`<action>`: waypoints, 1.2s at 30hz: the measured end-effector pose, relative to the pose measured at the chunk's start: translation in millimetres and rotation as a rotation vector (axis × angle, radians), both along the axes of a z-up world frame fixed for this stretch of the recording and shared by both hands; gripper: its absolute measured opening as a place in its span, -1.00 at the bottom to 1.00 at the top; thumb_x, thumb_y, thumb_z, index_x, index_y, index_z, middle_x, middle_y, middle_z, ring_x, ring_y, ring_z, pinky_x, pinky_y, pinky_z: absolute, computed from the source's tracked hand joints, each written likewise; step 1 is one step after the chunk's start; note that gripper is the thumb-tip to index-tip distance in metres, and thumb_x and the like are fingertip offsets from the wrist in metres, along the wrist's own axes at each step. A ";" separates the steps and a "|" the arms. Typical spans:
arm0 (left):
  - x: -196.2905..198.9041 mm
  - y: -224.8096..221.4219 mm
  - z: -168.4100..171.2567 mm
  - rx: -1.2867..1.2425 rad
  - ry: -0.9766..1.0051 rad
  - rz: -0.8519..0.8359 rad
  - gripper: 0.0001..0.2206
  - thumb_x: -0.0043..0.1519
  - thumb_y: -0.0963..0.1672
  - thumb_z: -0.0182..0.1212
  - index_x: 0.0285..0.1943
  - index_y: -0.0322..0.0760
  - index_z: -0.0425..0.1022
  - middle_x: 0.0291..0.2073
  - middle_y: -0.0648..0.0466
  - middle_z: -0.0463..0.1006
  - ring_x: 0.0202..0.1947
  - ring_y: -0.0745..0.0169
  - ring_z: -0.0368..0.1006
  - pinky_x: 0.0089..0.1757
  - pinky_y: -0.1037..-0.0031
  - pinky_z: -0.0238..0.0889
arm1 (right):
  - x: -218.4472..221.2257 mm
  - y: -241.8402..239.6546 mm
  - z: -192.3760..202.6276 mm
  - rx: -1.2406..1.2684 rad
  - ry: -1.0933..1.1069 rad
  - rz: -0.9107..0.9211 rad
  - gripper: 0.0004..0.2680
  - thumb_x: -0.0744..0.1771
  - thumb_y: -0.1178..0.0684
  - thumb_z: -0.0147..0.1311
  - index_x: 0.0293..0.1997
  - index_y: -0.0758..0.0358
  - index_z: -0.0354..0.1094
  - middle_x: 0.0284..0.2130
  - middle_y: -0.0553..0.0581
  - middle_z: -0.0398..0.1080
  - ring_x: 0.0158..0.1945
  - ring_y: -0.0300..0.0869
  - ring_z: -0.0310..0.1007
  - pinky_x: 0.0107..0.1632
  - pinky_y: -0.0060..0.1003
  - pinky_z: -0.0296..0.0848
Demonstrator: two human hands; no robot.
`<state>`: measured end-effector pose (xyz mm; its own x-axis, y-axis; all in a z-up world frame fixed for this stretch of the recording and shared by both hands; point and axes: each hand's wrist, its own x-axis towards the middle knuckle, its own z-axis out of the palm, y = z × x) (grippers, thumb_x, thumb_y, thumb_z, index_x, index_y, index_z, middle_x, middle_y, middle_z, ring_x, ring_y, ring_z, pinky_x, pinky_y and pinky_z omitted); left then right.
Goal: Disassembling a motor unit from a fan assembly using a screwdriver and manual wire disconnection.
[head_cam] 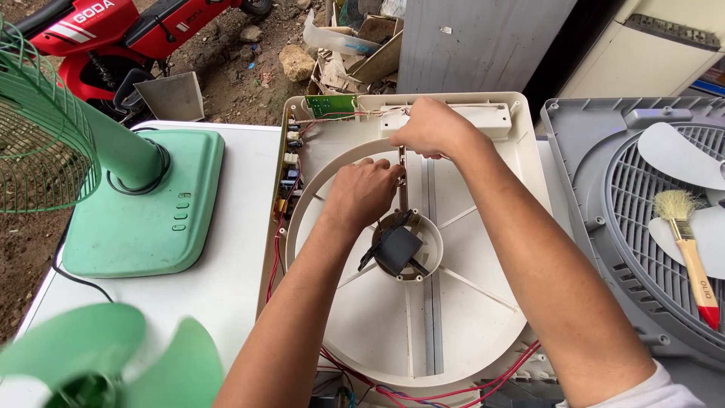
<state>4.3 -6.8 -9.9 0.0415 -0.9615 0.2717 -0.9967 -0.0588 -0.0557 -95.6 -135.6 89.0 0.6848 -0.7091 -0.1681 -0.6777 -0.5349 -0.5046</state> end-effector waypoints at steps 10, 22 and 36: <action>15.3 15.8 53.5 -0.206 0.266 -0.045 -0.85 0.21 -0.09 0.11 -0.10 -0.02 0.55 -0.32 0.09 0.57 -0.31 -0.15 0.53 -0.50 -0.03 0.25 | 10.1 33.2 18.6 0.004 0.194 -0.079 -0.77 0.20 -0.01 0.05 -0.51 0.25 0.01 -0.64 0.13 0.05 -0.53 -0.08 -0.10 -0.46 -0.13 -0.11; 23.2 -0.1 -17.9 -0.089 0.235 0.094 -0.91 0.07 -0.09 0.30 -0.33 -0.06 0.69 -0.37 0.08 0.64 -0.33 0.03 0.64 -0.29 0.17 0.55 | 6.3 23.6 1.0 -0.111 0.063 0.003 -0.73 0.20 -0.04 0.14 -0.59 0.46 0.39 -0.76 0.31 0.32 -0.68 0.00 0.34 -0.41 -0.06 0.35; 20.0 14.3 -6.3 0.069 0.215 0.104 -0.82 0.17 -0.08 0.34 -0.11 -0.17 0.68 -0.19 0.04 0.69 -0.20 0.03 0.65 -0.23 0.18 0.56 | -0.5 10.6 3.0 0.018 -0.031 -0.060 -0.78 0.18 0.01 0.24 -0.49 0.45 0.43 -0.67 0.26 0.38 -0.66 -0.06 0.34 -0.43 -0.12 0.39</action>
